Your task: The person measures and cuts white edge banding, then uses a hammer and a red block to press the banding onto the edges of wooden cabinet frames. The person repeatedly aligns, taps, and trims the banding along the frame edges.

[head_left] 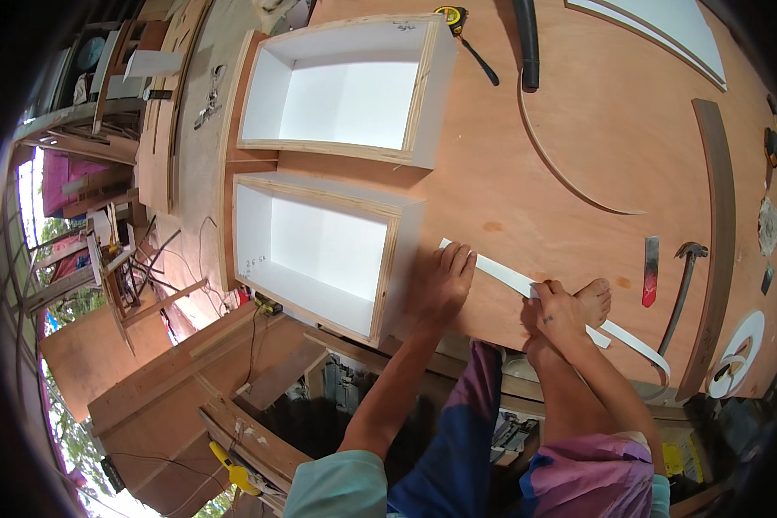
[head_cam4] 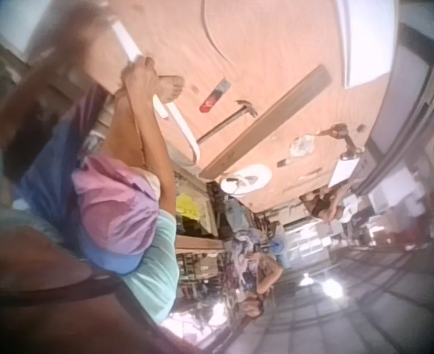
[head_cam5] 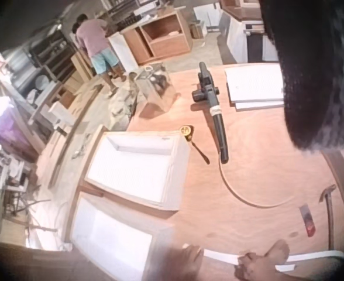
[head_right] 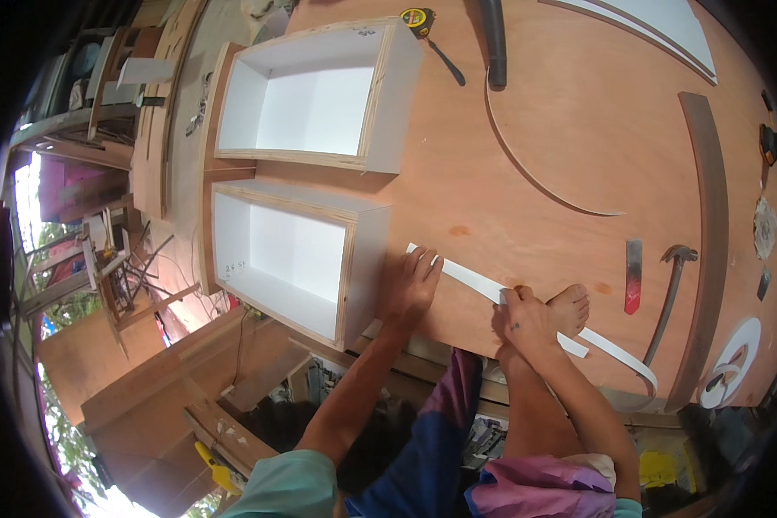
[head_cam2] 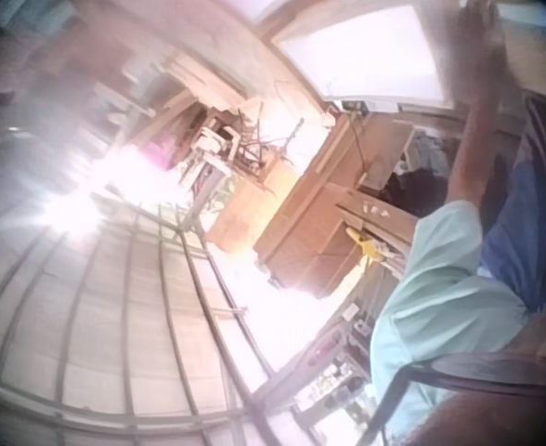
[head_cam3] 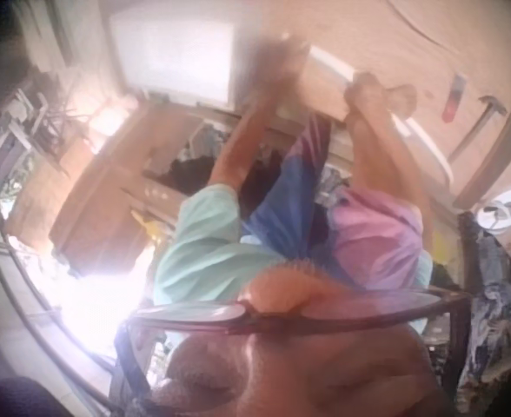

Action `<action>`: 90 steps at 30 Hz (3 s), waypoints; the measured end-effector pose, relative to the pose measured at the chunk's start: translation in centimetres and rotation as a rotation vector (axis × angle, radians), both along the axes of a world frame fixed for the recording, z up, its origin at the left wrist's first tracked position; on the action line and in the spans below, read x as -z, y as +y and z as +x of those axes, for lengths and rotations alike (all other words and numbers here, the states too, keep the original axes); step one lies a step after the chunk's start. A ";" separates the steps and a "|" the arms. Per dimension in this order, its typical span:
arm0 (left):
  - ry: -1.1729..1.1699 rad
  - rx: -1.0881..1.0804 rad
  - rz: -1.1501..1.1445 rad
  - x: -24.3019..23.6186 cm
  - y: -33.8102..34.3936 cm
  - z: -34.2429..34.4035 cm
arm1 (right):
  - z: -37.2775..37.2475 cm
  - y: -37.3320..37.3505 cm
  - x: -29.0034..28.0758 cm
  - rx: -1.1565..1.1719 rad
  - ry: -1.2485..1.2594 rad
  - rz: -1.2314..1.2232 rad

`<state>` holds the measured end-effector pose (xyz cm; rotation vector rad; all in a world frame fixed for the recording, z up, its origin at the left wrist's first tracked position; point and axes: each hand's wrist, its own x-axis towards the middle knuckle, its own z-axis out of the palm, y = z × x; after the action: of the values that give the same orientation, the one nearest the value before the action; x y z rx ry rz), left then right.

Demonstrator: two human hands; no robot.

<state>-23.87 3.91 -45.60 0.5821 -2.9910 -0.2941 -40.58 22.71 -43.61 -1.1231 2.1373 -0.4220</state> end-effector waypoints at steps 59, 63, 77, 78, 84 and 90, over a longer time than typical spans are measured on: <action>-0.098 0.013 -0.077 1.2 0.6 -0.8 | -1.2 3.7 1.7 -0.092 0.258 0.040; -0.063 -0.029 0.026 1.1 0.9 -1.0 | -1.6 3.0 1.2 -0.072 0.228 0.032; 0.040 -0.092 0.035 1.9 1.3 -0.8 | -2.2 2.0 0.6 -0.170 0.185 0.142; 0.040 -0.088 0.040 1.8 1.3 -0.9 | -2.3 2.4 0.6 -0.167 0.188 0.131; -0.011 -0.011 0.007 1.6 0.6 -0.6 | -2.0 2.3 0.9 -0.182 0.221 0.070; -0.079 -0.065 -0.009 1.0 -0.5 0.2 | -2.5 0.9 0.9 -0.321 0.230 -0.084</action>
<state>-23.65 3.37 -46.57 0.7047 -3.0394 -0.2589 -43.10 23.64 -44.53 -1.5977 2.0931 -0.2449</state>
